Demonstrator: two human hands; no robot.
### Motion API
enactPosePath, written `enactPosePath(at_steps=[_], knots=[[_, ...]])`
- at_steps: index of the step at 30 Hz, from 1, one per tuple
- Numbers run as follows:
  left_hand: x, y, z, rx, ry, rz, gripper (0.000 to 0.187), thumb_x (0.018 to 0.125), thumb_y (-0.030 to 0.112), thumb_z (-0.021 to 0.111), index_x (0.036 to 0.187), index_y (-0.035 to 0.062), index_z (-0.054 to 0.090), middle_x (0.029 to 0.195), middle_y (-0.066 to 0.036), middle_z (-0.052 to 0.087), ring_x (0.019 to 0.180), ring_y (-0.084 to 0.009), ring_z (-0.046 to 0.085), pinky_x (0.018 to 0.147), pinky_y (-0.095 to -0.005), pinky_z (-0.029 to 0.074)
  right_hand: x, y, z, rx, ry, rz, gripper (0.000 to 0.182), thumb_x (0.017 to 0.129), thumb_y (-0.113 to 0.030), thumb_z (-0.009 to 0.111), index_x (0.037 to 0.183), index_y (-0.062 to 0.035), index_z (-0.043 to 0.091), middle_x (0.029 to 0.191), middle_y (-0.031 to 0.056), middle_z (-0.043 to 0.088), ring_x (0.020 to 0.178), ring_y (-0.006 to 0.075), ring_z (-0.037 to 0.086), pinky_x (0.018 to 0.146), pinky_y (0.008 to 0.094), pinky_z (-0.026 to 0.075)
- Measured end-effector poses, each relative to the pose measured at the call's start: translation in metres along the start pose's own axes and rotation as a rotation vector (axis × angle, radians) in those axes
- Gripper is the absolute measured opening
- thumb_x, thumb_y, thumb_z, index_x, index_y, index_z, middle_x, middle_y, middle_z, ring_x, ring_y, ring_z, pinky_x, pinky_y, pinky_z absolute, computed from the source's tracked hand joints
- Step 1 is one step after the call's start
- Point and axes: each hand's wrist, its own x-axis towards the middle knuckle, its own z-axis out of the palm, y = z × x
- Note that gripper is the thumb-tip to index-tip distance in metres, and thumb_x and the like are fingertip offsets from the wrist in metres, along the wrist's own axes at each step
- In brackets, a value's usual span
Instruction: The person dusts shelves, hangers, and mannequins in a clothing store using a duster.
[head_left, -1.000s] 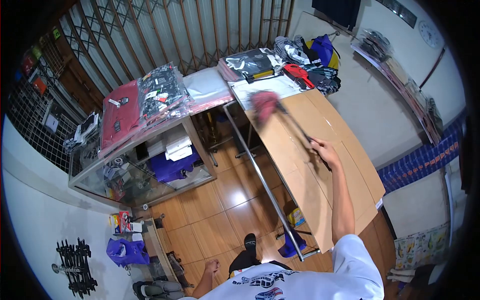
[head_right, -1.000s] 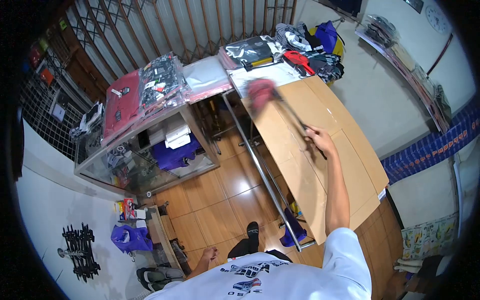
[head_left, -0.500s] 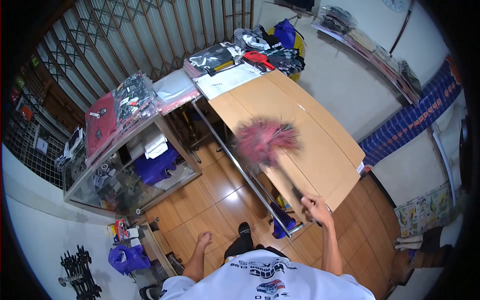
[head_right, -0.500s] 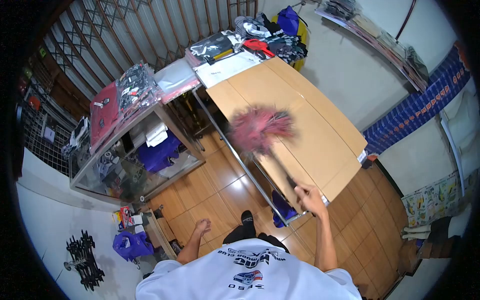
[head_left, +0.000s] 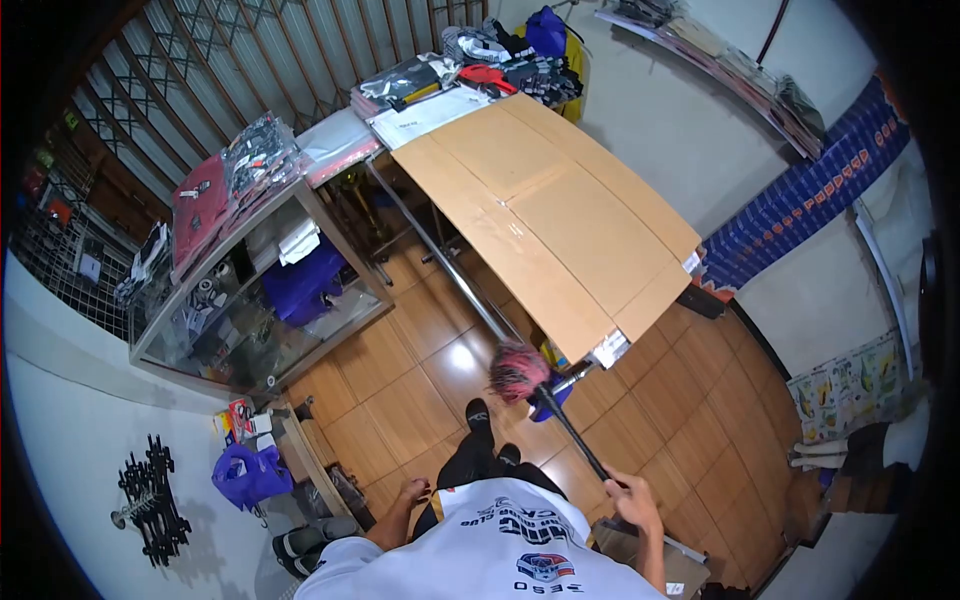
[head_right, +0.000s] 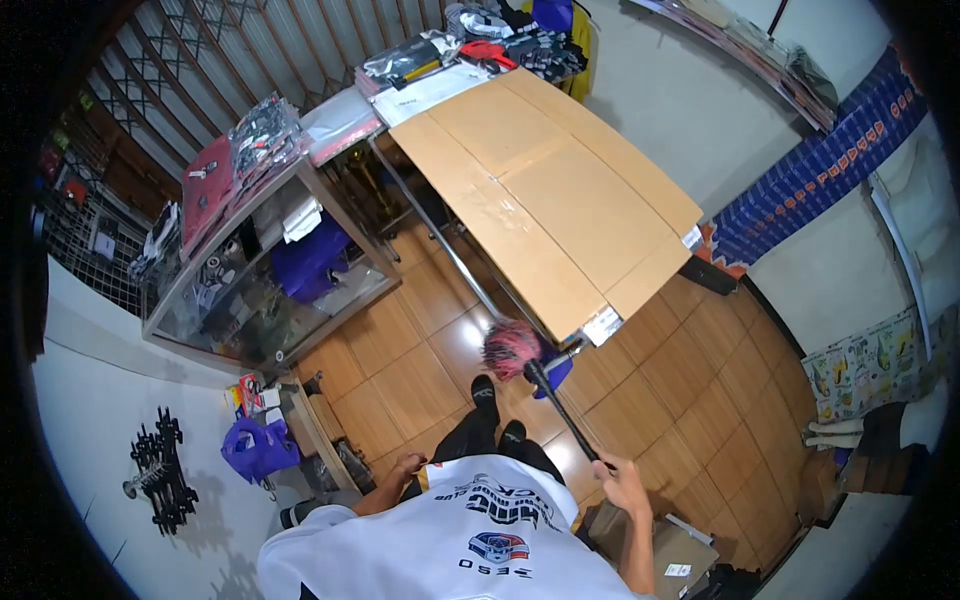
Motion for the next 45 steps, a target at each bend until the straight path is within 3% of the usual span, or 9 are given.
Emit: enactPosePath(at_steps=[8, 16, 20, 23, 27, 29, 34, 38, 45], knots=[[0.04, -0.047, -0.028, 0.015, -0.01, -0.045, 0.018, 0.092, 0.02, 0.057, 0.103, 0.0106, 0.067, 0.093, -0.005, 0.067, 0.081, -0.0202, 0.066, 0.074, -0.0417, 0.055, -0.007, 0.016, 0.014, -0.054, 0.102, 0.024, 0.037, 0.09, -0.013, 0.062, 0.127, -0.006, 0.065, 0.066, 0.0046, 0.059, 0.061, 0.0108, 0.052, 0.059, 0.0304, 0.045], [0.022, 0.022, -0.06, -0.237, 0.054, 0.134, 0.026, 0.092, 0.015, 0.048, 0.11, 0.0126, 0.066, 0.099, -0.003, 0.066, 0.09, -0.0161, 0.064, 0.072, -0.0348, 0.052, 0.142, -0.073, 0.103, -0.119, 0.065, -0.139, 0.037, 0.093, -0.021, 0.057, 0.127, -0.0101, 0.065, 0.066, 0.0083, 0.059, 0.061, 0.0143, 0.056, 0.061, 0.0326, 0.046], [0.066, 0.014, -0.105, -0.371, -0.171, 0.145, 0.018, 0.093, 0.012, 0.044, 0.091, 0.0096, 0.062, 0.073, -0.002, 0.06, 0.054, -0.0116, 0.053, 0.044, -0.0261, 0.04, 0.246, -0.139, 0.168, -0.15, 0.112, -0.242, 0.038, 0.093, -0.024, 0.057, 0.129, -0.0129, 0.063, 0.095, 0.024, 0.071, 0.08, 0.0245, 0.072, 0.078, 0.0363, 0.054], [0.064, 0.018, -0.149, -0.475, -0.215, 0.075, 0.021, 0.095, 0.011, 0.041, 0.078, 0.0126, 0.054, 0.06, 0.001, 0.047, 0.042, -0.0098, 0.038, 0.034, -0.0275, 0.029, 0.314, -0.215, 0.212, 0.04, 0.054, -0.183, 0.039, 0.096, -0.021, 0.055, 0.131, -0.0057, 0.061, 0.074, 0.0071, 0.065, 0.067, 0.0132, 0.06, 0.064, 0.0309, 0.048], [0.076, 0.009, -0.204, -0.607, -0.221, 0.062, 0.023, 0.097, 0.009, 0.039, 0.077, 0.0156, 0.049, 0.059, 0.003, 0.04, 0.043, -0.0094, 0.036, 0.032, -0.0283, 0.025, 0.433, -0.285, 0.272, 0.192, -0.059, -0.181, 0.044, 0.1, -0.02, 0.048, 0.143, -0.0092, 0.049, 0.067, 0.0018, 0.056, 0.046, 0.0099, 0.047, 0.039, 0.0272, 0.038], [0.059, 0.024, -0.228, -0.687, -0.126, -0.012, 0.022, 0.097, 0.007, 0.038, 0.079, 0.016, 0.047, 0.061, 0.003, 0.038, 0.043, -0.0096, 0.035, 0.03, -0.0273, 0.021, 0.47, -0.345, 0.292, 0.195, 0.004, -0.158, 0.042, 0.094, -0.027, 0.055, 0.133, -0.0116, 0.061, 0.07, 0.0073, 0.068, 0.062, 0.0141, 0.062, 0.059, 0.0321, 0.05], [0.092, 0.048, -0.279, -0.72, -0.056, -0.016, 0.026, 0.099, 0.008, 0.033, 0.076, 0.0145, 0.041, 0.061, 0.001, 0.037, 0.045, -0.0114, 0.034, 0.031, -0.0282, 0.02, 0.544, -0.424, 0.319, 0.333, -0.03, -0.143, 0.04, 0.095, -0.024, 0.054, 0.132, -0.0092, 0.061, 0.069, 0.0069, 0.066, 0.059, 0.0137, 0.061, 0.057, 0.0319, 0.048], [0.108, 0.105, -0.293, -0.736, -0.078, 0.129, 0.021, 0.098, 0.008, 0.04, 0.078, 0.0145, 0.045, 0.062, 0.002, 0.039, 0.042, -0.0111, 0.036, 0.028, -0.0259, 0.021, 0.52, -0.385, 0.294, 0.121, 0.066, -0.319, 0.038, 0.098, -0.025, 0.051, 0.132, -0.0123, 0.062, 0.063, 0.0041, 0.06, 0.051, 0.0121, 0.053, 0.048, 0.0309, 0.042], [0.135, 0.213, -0.265, -0.233, -0.161, 0.076, 0.024, 0.096, 0.012, 0.044, 0.073, 0.0112, 0.051, 0.053, -0.001, 0.042, 0.037, -0.0111, 0.035, 0.031, -0.0275, 0.025, 0.255, -0.255, 0.195, 0.348, 0.078, 0.158, 0.037, 0.099, -0.019, 0.053, 0.132, -0.0041, 0.06, 0.062, -0.0017, 0.051, 0.047, 0.0074, 0.044, 0.042, 0.0261, 0.035]])
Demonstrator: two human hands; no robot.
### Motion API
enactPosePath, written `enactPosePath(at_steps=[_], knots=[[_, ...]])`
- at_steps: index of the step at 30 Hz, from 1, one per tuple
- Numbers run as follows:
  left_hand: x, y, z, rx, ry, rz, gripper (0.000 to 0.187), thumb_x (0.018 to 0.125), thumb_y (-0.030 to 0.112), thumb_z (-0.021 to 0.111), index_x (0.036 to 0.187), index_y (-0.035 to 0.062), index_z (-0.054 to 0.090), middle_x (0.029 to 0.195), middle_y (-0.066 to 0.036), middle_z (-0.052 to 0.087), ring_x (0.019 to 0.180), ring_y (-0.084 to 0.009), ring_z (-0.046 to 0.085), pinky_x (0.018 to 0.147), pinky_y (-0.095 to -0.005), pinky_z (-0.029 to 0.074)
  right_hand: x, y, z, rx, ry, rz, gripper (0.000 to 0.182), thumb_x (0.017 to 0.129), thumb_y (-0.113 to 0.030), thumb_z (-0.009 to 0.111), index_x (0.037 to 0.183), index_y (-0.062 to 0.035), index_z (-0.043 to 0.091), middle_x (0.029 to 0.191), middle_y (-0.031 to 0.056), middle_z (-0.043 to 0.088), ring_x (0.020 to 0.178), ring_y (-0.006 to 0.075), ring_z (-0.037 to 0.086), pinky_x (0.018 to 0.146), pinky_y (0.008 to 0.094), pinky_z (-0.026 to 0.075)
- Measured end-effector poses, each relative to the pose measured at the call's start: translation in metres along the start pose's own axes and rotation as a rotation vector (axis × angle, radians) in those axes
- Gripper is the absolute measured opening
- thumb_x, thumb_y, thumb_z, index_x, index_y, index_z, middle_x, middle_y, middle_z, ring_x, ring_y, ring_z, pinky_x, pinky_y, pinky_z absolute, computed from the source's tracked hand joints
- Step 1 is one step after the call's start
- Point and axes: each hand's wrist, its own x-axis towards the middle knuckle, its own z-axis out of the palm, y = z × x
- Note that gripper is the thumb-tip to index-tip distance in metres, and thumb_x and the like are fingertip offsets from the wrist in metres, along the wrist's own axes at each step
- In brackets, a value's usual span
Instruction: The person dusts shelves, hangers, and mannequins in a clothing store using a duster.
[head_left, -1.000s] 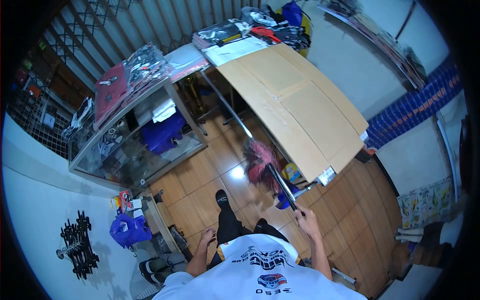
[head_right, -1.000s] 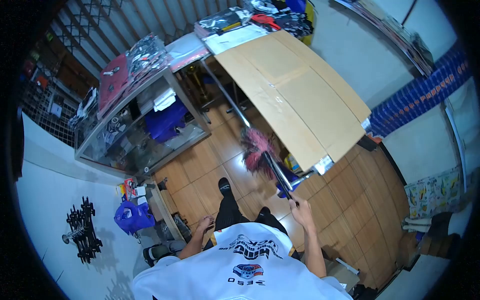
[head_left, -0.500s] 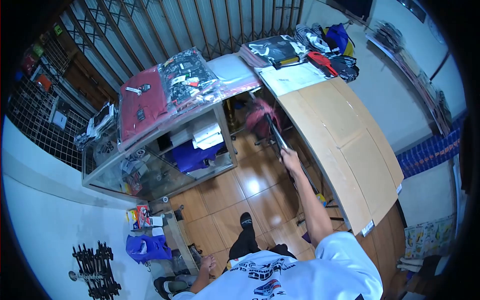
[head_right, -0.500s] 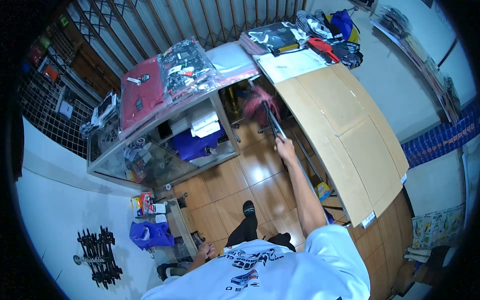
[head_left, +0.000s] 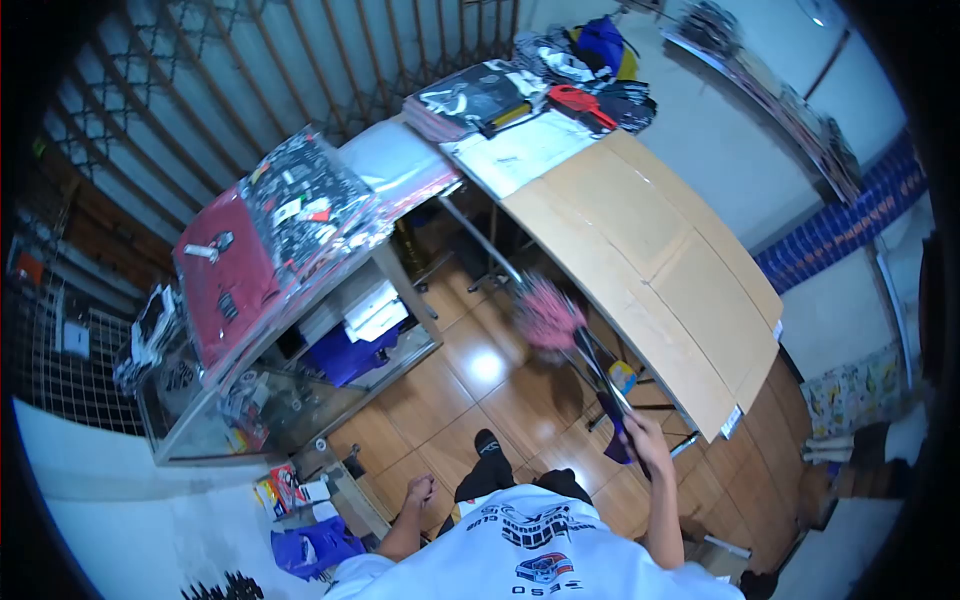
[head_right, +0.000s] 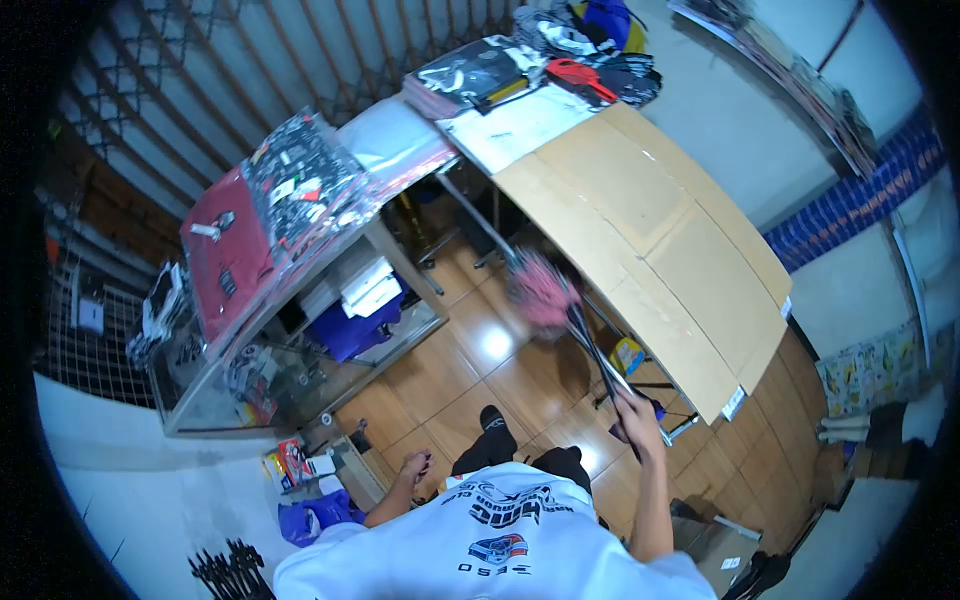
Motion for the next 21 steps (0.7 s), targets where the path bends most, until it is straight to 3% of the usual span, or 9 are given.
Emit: enactPosePath(at_steps=[5, 7, 9, 13, 16, 17, 18, 19, 21], knots=[[0.04, 0.066, 0.037, 0.269, 0.027, -0.015, 0.019, 0.093, 0.012, 0.048, 0.081, 0.0084, 0.061, 0.056, -0.003, 0.052, 0.037, -0.0108, 0.041, 0.033, -0.0275, 0.03, -0.184, 0.085, -0.094, -0.022, 0.354, 0.345, 0.037, 0.097, -0.013, 0.053, 0.133, -0.0081, 0.061, 0.06, 0.0004, 0.053, 0.041, 0.0091, 0.045, 0.037, 0.0275, 0.036], [0.068, 0.088, 0.04, 0.227, -0.183, 0.032, 0.017, 0.093, 0.011, 0.048, 0.09, 0.0073, 0.064, 0.066, -0.003, 0.058, 0.045, -0.0106, 0.048, 0.038, -0.0269, 0.036, -0.233, 0.097, -0.091, 0.129, 0.482, 0.411, 0.037, 0.098, -0.012, 0.051, 0.134, -0.0095, 0.06, 0.06, 0.0018, 0.053, 0.041, 0.01, 0.045, 0.036, 0.0276, 0.035], [0.067, 0.108, 0.066, 0.291, -0.14, 0.101, 0.018, 0.094, 0.011, 0.047, 0.098, 0.007, 0.064, 0.076, -0.004, 0.062, 0.055, -0.0116, 0.054, 0.044, -0.0273, 0.042, -0.244, 0.096, -0.067, 0.238, 0.465, 0.392, 0.039, 0.101, -0.016, 0.048, 0.138, -0.0128, 0.056, 0.065, 0.0011, 0.053, 0.042, 0.009, 0.042, 0.037, 0.0245, 0.032], [0.047, 0.152, 0.095, 0.375, -0.165, 0.188, 0.029, 0.096, 0.011, 0.046, 0.12, 0.0071, 0.061, 0.106, -0.01, 0.068, 0.083, -0.0165, 0.065, 0.064, -0.0315, 0.056, -0.184, 0.108, 0.0, 0.296, 0.378, 0.285, 0.039, 0.101, -0.019, 0.051, 0.139, -0.0132, 0.056, 0.065, -0.0007, 0.051, 0.043, 0.0085, 0.042, 0.037, 0.0255, 0.033], [0.047, 0.152, 0.096, 0.425, -0.183, 0.226, 0.029, 0.096, 0.013, 0.046, 0.12, 0.006, 0.06, 0.102, -0.009, 0.068, 0.078, -0.0165, 0.064, 0.061, -0.0319, 0.055, -0.112, 0.047, 0.068, 0.247, 0.439, 0.141, 0.032, 0.097, -0.021, 0.056, 0.126, -0.0142, 0.067, 0.065, 0.0013, 0.054, 0.05, 0.0094, 0.045, 0.045, 0.0266, 0.037], [0.045, 0.151, 0.09, 0.45, -0.185, 0.227, 0.029, 0.096, 0.013, 0.046, 0.12, 0.006, 0.06, 0.102, -0.009, 0.068, 0.078, -0.0165, 0.064, 0.061, -0.0319, 0.055, -0.073, 0.06, 0.087, -0.069, 0.466, -0.075, 0.035, 0.095, -0.022, 0.057, 0.129, -0.0154, 0.064, 0.068, 0.0063, 0.057, 0.054, 0.0119, 0.05, 0.051, 0.0301, 0.043], [0.041, 0.147, 0.082, 0.501, -0.179, 0.214, 0.028, 0.096, 0.013, 0.045, 0.119, 0.0065, 0.06, 0.1, -0.009, 0.068, 0.078, -0.0163, 0.064, 0.061, -0.0302, 0.054, -0.035, 0.068, 0.11, -0.117, 0.501, -0.315, 0.039, 0.094, -0.024, 0.057, 0.131, -0.0136, 0.061, 0.077, 0.0131, 0.064, 0.065, 0.0172, 0.059, 0.064, 0.033, 0.049], [0.037, 0.142, 0.071, 0.553, -0.172, 0.198, 0.028, 0.096, 0.014, 0.045, 0.118, 0.007, 0.061, 0.098, -0.009, 0.067, 0.077, -0.0161, 0.064, 0.06, -0.0285, 0.053, -0.027, 0.032, 0.125, -0.105, 0.406, -0.183, 0.041, 0.094, -0.025, 0.056, 0.133, -0.013, 0.06, 0.091, 0.0189, 0.069, 0.078, 0.0222, 0.065, 0.074, 0.034, 0.051], [0.035, 0.135, 0.044, 0.6, -0.182, 0.167, 0.025, 0.096, 0.015, 0.044, 0.113, 0.0081, 0.061, 0.094, -0.007, 0.065, 0.076, -0.0161, 0.063, 0.061, -0.0292, 0.052, 0.009, 0.018, 0.154, -0.068, 0.428, -0.294, 0.038, 0.093, -0.023, 0.054, 0.13, -0.0132, 0.061, 0.098, 0.0279, 0.067, 0.092, 0.042, 0.066, 0.081, 0.0428, 0.051]])
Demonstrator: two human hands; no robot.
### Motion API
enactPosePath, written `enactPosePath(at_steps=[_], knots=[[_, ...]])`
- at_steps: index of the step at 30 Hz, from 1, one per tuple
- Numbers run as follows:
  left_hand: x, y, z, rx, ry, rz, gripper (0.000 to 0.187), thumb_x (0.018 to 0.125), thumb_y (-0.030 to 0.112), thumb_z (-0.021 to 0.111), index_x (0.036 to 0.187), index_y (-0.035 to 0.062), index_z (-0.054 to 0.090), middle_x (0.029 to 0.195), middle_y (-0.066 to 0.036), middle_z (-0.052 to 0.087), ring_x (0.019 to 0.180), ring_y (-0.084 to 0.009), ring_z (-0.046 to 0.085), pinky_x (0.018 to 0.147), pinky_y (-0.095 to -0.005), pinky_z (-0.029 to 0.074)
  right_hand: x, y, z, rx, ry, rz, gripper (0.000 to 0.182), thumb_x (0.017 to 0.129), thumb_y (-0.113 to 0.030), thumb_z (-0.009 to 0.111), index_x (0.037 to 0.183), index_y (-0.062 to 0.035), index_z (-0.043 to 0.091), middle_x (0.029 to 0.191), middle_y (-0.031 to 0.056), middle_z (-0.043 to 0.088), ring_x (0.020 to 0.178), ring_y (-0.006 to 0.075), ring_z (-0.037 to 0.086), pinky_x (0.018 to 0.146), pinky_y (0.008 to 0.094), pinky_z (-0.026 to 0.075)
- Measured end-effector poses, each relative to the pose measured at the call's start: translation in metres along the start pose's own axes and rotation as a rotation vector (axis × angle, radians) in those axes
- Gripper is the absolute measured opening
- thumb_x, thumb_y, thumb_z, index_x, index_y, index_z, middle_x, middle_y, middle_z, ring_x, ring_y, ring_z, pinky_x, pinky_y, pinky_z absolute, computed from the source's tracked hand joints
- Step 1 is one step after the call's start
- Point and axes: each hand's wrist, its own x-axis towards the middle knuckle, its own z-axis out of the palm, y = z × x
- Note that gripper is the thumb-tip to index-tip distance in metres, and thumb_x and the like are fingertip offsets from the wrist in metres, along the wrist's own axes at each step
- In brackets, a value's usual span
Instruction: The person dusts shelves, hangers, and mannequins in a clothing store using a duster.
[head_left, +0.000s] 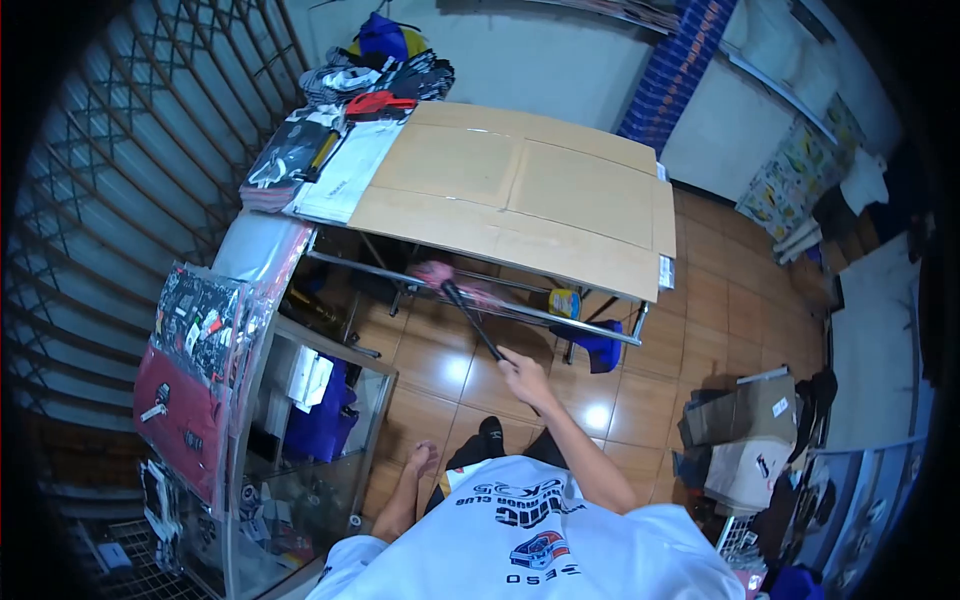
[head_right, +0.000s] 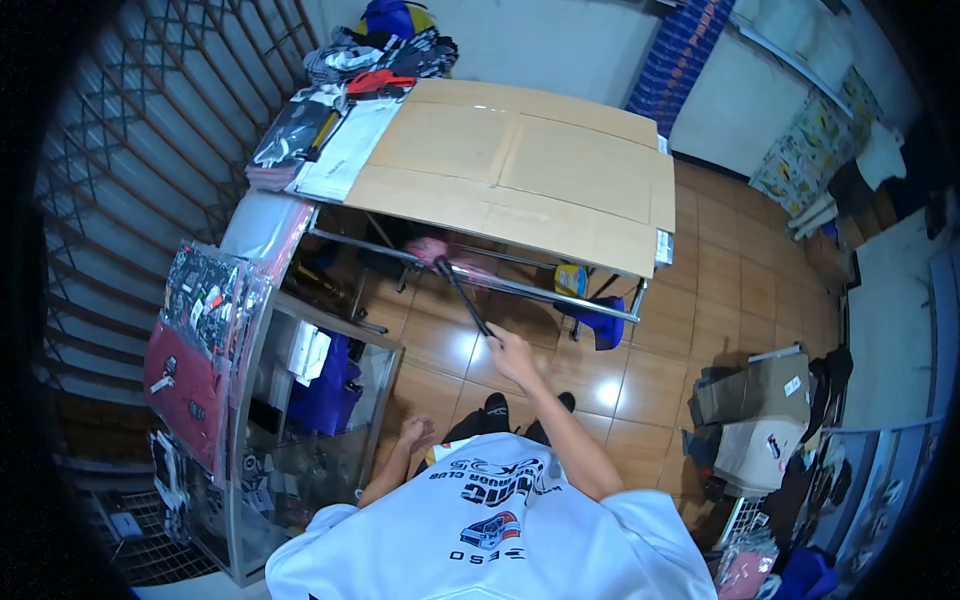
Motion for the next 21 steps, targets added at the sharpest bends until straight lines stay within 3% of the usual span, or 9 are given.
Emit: enactPosePath(at_steps=[1, 3, 5, 8, 10, 12, 16, 18, 21], knots=[[-0.006, -0.017, -0.013, 0.017, -0.017, -0.036, 0.022, 0.096, 0.016, 0.044, 0.108, 0.0091, 0.061, 0.09, -0.006, 0.064, 0.075, -0.0161, 0.062, 0.062, -0.0298, 0.051, 0.002, 0.007, 0.011, 0.009, 0.011, 0.004, 0.038, 0.093, -0.023, 0.054, 0.13, -0.0132, 0.061, 0.098, 0.0279, 0.067, 0.092, 0.042, 0.066, 0.081, 0.0428, 0.051], [0.003, -0.062, -0.044, -0.044, -0.111, -0.031, 0.016, 0.095, 0.019, 0.046, 0.092, 0.012, 0.06, 0.078, -0.002, 0.059, 0.068, -0.0156, 0.058, 0.059, -0.0299, 0.048, 0.004, 0.017, 0.022, -0.032, 0.126, -0.026, 0.039, 0.096, -0.022, 0.054, 0.133, -0.0111, 0.06, 0.089, 0.0212, 0.069, 0.079, 0.0253, 0.067, 0.074, 0.0356, 0.051], [-0.006, -0.119, -0.063, 0.071, -0.041, -0.106, 0.019, 0.094, 0.021, 0.046, 0.079, 0.013, 0.055, 0.065, 0.001, 0.049, 0.053, -0.0133, 0.045, 0.046, -0.0289, 0.037, -0.033, 0.042, -0.006, -0.02, 0.155, 0.037, 0.039, 0.096, -0.023, 0.054, 0.132, -0.0107, 0.06, 0.087, 0.0207, 0.068, 0.077, 0.0246, 0.066, 0.072, 0.0364, 0.05], [-0.037, -0.158, -0.078, 0.223, -0.031, -0.19, 0.019, 0.095, 0.022, 0.046, 0.08, 0.0133, 0.056, 0.065, 0.002, 0.049, 0.053, -0.0129, 0.046, 0.047, -0.0285, 0.038, -0.108, 0.08, -0.059, 0.024, 0.266, 0.133, 0.039, 0.096, -0.022, 0.053, 0.133, -0.0098, 0.059, 0.08, 0.0176, 0.067, 0.069, 0.023, 0.062, 0.067, 0.0372, 0.05], [-0.05, -0.168, -0.083, 0.285, -0.057, -0.2, 0.02, 0.095, 0.022, 0.046, 0.08, 0.0135, 0.056, 0.066, 0.002, 0.049, 0.054, -0.0126, 0.046, 0.047, -0.0282, 0.038, -0.155, 0.094, -0.095, -0.049, 0.309, 0.37, 0.039, 0.097, -0.022, 0.049, 0.133, -0.009, 0.058, 0.094, 0.0246, 0.069, 0.083, 0.0343, 0.067, 0.074, 0.0413, 0.051], [-0.053, -0.173, -0.087, 0.329, -0.106, -0.192, 0.02, 0.095, 0.022, 0.046, 0.08, 0.0138, 0.057, 0.066, 0.002, 0.049, 0.054, -0.0122, 0.047, 0.048, -0.028, 0.038, -0.194, 0.124, -0.111, -0.045, 0.469, 0.412, 0.039, 0.098, -0.021, 0.049, 0.134, -0.0088, 0.057, 0.088, 0.0229, 0.068, 0.076, 0.0322, 0.066, 0.069, 0.0411, 0.05], [-0.028, -0.158, -0.102, 0.287, -0.395, -0.146, 0.021, 0.095, 0.023, 0.046, 0.081, 0.0142, 0.058, 0.067, 0.003, 0.049, 0.055, -0.0116, 0.048, 0.049, -0.0274, 0.039, -0.232, 0.137, -0.104, 0.007, 0.493, 0.475, 0.039, 0.098, -0.02, 0.048, 0.135, -0.0085, 0.056, 0.08, 0.0199, 0.066, 0.069, 0.0288, 0.064, 0.065, 0.0408, 0.049], [-0.011, -0.144, -0.107, 0.163, -0.511, -0.111, 0.021, 0.096, 0.023, 0.046, 0.081, 0.0145, 0.058, 0.067, 0.003, 0.049, 0.055, -0.0113, 0.048, 0.049, -0.0272, 0.04, -0.222, 0.149, -0.071, 0.114, 0.418, 0.404, 0.041, 0.103, -0.023, 0.047, 0.142, -0.0114, 0.051, 0.064, 0.0002, 0.051, 0.048, 0.009, 0.046, 0.042, 0.0284, 0.039], [-0.032, -0.096, -0.081, -0.025, -0.157, 0.034, 0.019, 0.096, 0.022, 0.051, 0.079, 0.0146, 0.058, 0.064, 0.006, 0.047, 0.051, -0.0098, 0.046, 0.046, -0.025, 0.037, -0.189, 0.11, -0.024, 0.149, 0.269, 0.344, 0.041, 0.104, -0.025, 0.046, 0.144, -0.0159, 0.049, 0.063, -0.0016, 0.047, 0.046, 0.0079, 0.044, 0.038, 0.0264, 0.037]])
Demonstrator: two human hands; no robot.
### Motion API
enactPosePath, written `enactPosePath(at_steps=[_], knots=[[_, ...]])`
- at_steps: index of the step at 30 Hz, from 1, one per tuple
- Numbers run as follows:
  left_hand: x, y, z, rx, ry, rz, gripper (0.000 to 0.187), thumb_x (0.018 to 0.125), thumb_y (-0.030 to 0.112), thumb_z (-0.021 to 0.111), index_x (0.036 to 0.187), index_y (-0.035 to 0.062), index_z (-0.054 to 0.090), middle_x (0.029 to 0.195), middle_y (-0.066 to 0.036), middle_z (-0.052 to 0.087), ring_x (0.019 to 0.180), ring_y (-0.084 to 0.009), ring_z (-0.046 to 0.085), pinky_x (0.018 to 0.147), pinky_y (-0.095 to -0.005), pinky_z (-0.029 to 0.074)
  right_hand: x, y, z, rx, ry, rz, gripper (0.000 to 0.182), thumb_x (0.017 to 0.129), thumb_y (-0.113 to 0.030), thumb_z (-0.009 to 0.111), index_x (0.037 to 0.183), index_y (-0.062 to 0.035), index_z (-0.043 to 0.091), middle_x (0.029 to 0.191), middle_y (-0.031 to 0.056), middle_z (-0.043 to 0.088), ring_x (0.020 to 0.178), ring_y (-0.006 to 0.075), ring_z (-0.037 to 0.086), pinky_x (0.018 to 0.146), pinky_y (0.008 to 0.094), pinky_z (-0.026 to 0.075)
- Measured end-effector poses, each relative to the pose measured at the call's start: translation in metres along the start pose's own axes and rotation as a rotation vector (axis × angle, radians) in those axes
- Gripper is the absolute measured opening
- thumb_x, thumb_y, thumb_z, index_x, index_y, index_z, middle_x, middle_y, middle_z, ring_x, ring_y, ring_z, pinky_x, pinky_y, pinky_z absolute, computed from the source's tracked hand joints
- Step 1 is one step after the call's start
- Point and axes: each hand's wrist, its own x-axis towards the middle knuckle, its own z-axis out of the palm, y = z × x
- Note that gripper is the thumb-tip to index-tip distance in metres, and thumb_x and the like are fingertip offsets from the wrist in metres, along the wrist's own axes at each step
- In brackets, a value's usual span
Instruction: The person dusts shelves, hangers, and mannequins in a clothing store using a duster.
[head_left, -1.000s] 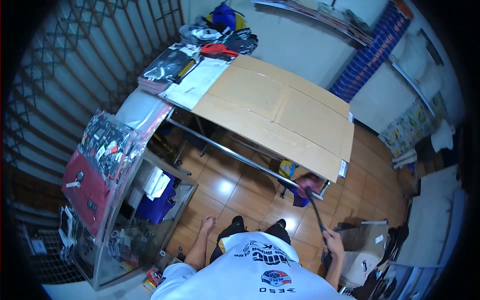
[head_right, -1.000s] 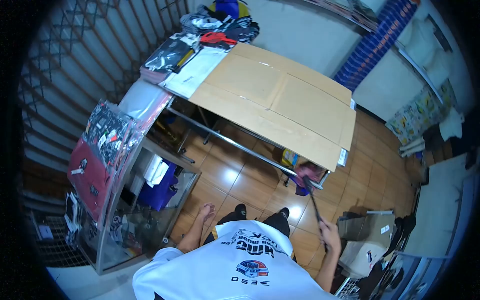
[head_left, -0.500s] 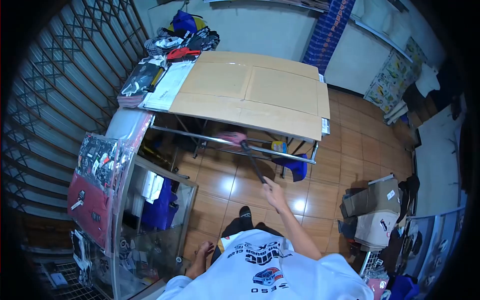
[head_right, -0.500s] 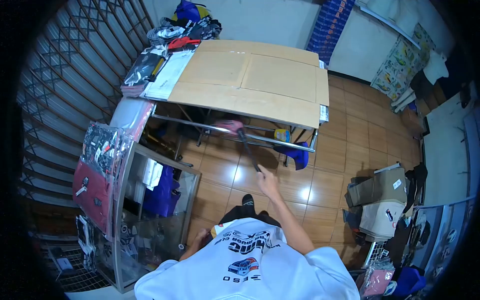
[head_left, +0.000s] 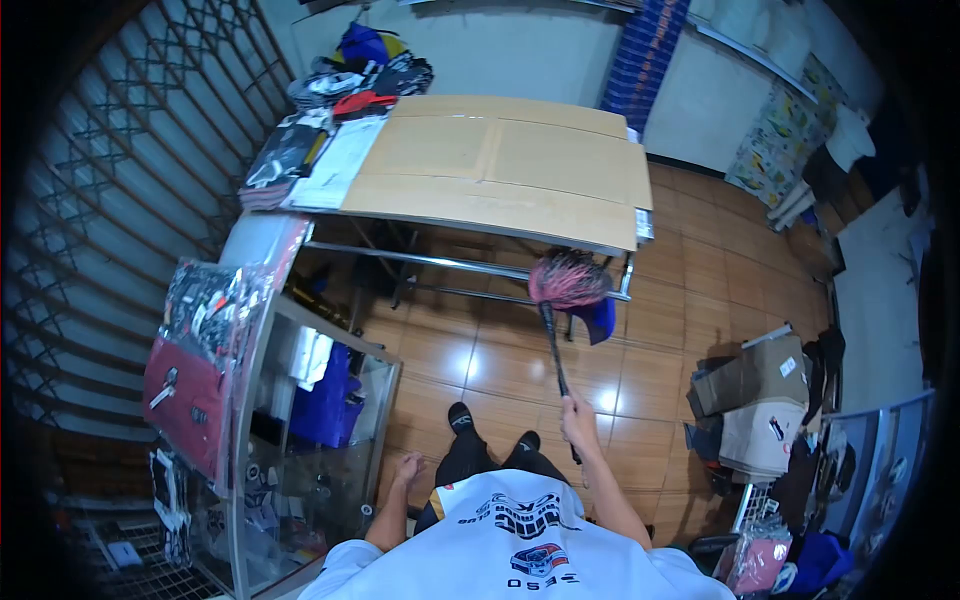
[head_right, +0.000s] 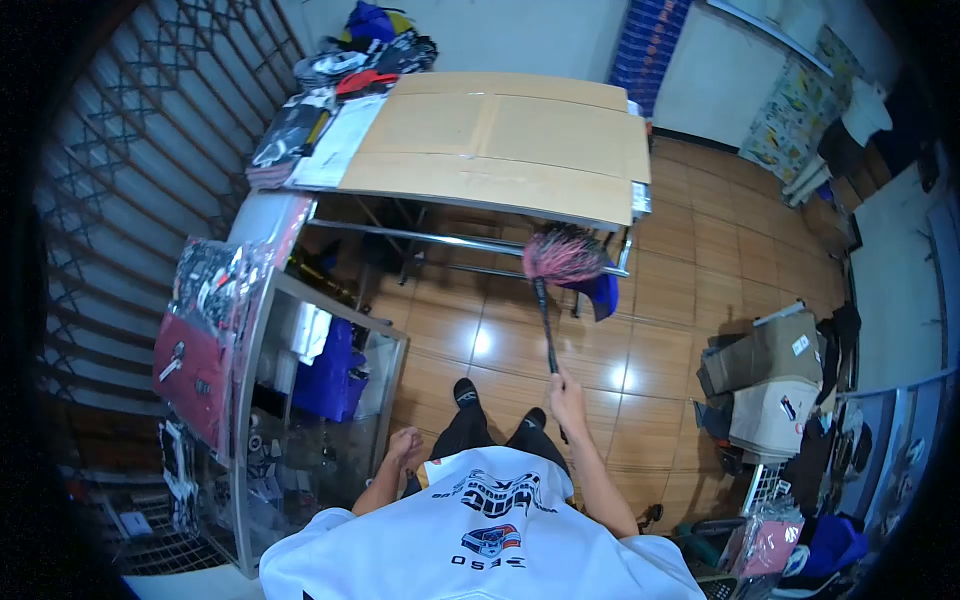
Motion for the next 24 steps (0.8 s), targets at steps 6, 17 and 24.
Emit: enactPosePath(at_steps=[6, 17, 24], knots=[[-0.045, 0.062, -0.007, -0.008, 0.326, 0.176, 0.011, 0.094, 0.017, 0.058, 0.094, 0.0101, 0.067, 0.075, 0.001, 0.061, 0.063, -0.0114, 0.058, 0.055, -0.028, 0.047, 0.03, -0.105, 0.139, 0.187, -0.298, 0.047, 0.038, 0.1, -0.024, 0.049, 0.137, -0.0181, 0.058, 0.06, 0.0066, 0.058, 0.049, 0.0176, 0.055, 0.044, 0.0354, 0.045], [-0.035, -0.061, -0.178, 0.152, 0.251, -0.174, 0.014, 0.09, 0.014, 0.056, 0.09, 0.0075, 0.068, 0.072, -0.004, 0.062, 0.058, -0.0136, 0.059, 0.047, -0.0278, 0.045, 0.045, -0.304, 0.283, 0.577, -0.978, 0.119, 0.055, 0.097, -0.008, 0.05, 0.151, -0.0138, 0.037, 0.081, 0.0033, 0.054, 0.053, 0.0074, 0.045, 0.043, 0.0224, 0.038], [0.015, -0.003, -0.192, 0.274, 0.062, -0.127, 0.013, 0.089, 0.012, 0.055, 0.088, 0.0087, 0.067, 0.07, -0.003, 0.06, 0.056, -0.0133, 0.058, 0.045, -0.0275, 0.045, 0.06, -0.3, 0.152, 1.12, -0.195, 0.143, 0.051, 0.101, -0.012, 0.046, 0.15, -0.0183, 0.034, 0.086, 0.0041, 0.052, 0.055, 0.0088, 0.044, 0.044, 0.0228, 0.039]])
